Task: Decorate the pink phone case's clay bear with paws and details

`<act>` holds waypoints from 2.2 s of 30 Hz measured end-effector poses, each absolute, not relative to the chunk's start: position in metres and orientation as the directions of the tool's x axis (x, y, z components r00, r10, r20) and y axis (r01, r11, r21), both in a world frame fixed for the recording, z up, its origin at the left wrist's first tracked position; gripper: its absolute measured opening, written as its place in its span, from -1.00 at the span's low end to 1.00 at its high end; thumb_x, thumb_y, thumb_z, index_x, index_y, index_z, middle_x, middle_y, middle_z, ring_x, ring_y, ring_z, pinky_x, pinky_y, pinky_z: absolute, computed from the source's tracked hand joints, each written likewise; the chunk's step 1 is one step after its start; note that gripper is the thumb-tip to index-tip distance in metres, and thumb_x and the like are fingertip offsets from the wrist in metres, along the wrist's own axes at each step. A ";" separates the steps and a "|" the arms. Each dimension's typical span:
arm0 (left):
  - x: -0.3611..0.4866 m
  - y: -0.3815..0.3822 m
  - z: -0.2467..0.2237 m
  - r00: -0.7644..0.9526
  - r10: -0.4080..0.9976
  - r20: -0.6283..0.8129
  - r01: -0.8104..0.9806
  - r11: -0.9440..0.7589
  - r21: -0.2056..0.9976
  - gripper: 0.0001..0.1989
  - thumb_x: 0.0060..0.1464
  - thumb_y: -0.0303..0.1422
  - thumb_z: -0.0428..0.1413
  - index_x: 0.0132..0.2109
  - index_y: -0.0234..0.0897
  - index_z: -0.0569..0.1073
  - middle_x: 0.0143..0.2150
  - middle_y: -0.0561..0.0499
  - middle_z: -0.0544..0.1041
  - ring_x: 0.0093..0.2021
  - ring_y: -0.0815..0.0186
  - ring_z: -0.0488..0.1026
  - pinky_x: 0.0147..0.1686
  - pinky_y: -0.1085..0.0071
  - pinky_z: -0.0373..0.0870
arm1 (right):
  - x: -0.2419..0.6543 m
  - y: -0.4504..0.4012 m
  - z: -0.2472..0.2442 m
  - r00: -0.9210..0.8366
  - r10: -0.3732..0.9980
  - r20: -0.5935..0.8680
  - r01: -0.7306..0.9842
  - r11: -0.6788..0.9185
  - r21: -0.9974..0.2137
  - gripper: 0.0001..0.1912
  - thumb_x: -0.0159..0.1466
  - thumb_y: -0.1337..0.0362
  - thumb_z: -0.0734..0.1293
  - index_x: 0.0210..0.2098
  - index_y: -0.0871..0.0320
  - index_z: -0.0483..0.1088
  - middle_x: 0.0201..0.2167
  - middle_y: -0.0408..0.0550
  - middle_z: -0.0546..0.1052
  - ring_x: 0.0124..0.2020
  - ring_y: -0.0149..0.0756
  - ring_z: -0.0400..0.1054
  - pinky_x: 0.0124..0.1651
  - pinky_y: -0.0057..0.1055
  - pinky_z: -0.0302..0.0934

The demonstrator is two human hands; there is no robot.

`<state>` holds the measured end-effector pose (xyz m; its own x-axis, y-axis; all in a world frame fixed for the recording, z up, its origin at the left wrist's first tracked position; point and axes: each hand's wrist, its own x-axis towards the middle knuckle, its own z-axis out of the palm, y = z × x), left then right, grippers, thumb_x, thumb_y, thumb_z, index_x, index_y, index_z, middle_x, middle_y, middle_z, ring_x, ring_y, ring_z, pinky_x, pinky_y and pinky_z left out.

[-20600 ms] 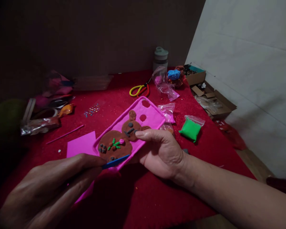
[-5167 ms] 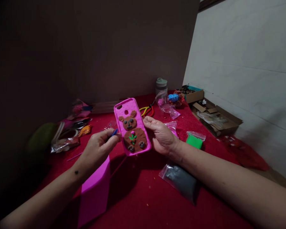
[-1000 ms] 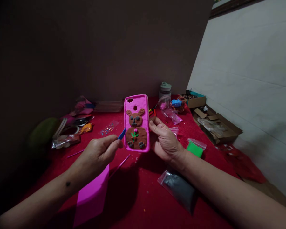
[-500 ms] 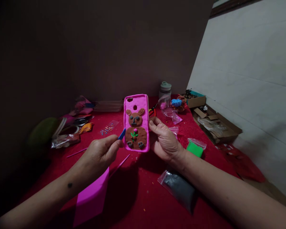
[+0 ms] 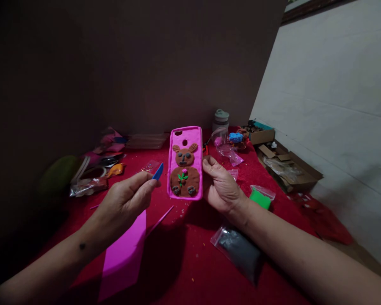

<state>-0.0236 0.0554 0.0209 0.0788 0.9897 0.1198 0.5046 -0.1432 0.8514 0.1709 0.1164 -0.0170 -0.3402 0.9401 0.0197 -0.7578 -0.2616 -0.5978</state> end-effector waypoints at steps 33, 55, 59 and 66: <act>-0.019 0.063 0.004 0.235 0.956 -0.176 -0.584 0.284 0.761 -0.78 -0.03 -0.36 0.27 -0.26 -0.34 0.43 -0.63 0.26 0.10 -0.68 0.58 -0.13 -0.71 0.63 -0.11 | 0.169 0.108 -0.008 -0.690 0.693 -0.211 -0.444 -0.635 -0.633 -0.63 0.34 0.26 0.10 0.06 0.24 0.34 -0.06 0.10 0.55 0.00 -0.16 0.45 0.18 0.01 0.19; 0.008 -0.036 0.005 -0.029 0.995 -0.094 -0.766 0.038 0.641 -0.69 -0.05 -0.41 0.32 -0.36 -0.26 0.28 -0.60 0.28 0.20 -0.74 0.63 -0.03 -0.73 0.67 -0.03 | 0.173 -0.036 -0.004 -0.516 0.852 -0.092 -0.760 -0.505 -0.409 -0.75 0.36 0.29 0.19 -0.11 0.25 0.46 0.00 0.06 0.53 0.11 -0.30 0.38 0.28 -0.26 0.16; 0.013 -0.043 -0.003 -0.050 0.991 -0.123 -0.741 0.046 0.670 -0.70 -0.03 -0.40 0.31 -0.35 -0.26 0.28 -0.59 0.26 0.24 -0.74 0.63 -0.03 -0.74 0.67 -0.04 | 0.168 -0.051 -0.010 -0.506 0.860 -0.062 -0.755 -0.476 -0.451 -0.81 0.21 0.38 0.40 -0.16 0.24 0.48 -0.12 0.03 0.59 -0.04 -0.21 0.49 0.16 -0.25 0.30; 0.014 -0.062 -0.021 -0.102 0.985 -0.139 -0.584 0.054 0.810 -0.68 -0.04 -0.22 0.31 -0.31 -0.28 0.35 -0.53 0.20 0.33 -0.71 0.64 -0.03 -0.72 0.66 -0.01 | 0.172 -0.056 -0.016 -0.398 0.917 -0.026 -0.782 -0.354 -0.513 -0.81 0.15 0.45 0.45 -0.22 0.23 0.48 -0.16 0.00 0.60 -0.14 -0.25 0.53 -0.04 -0.44 0.42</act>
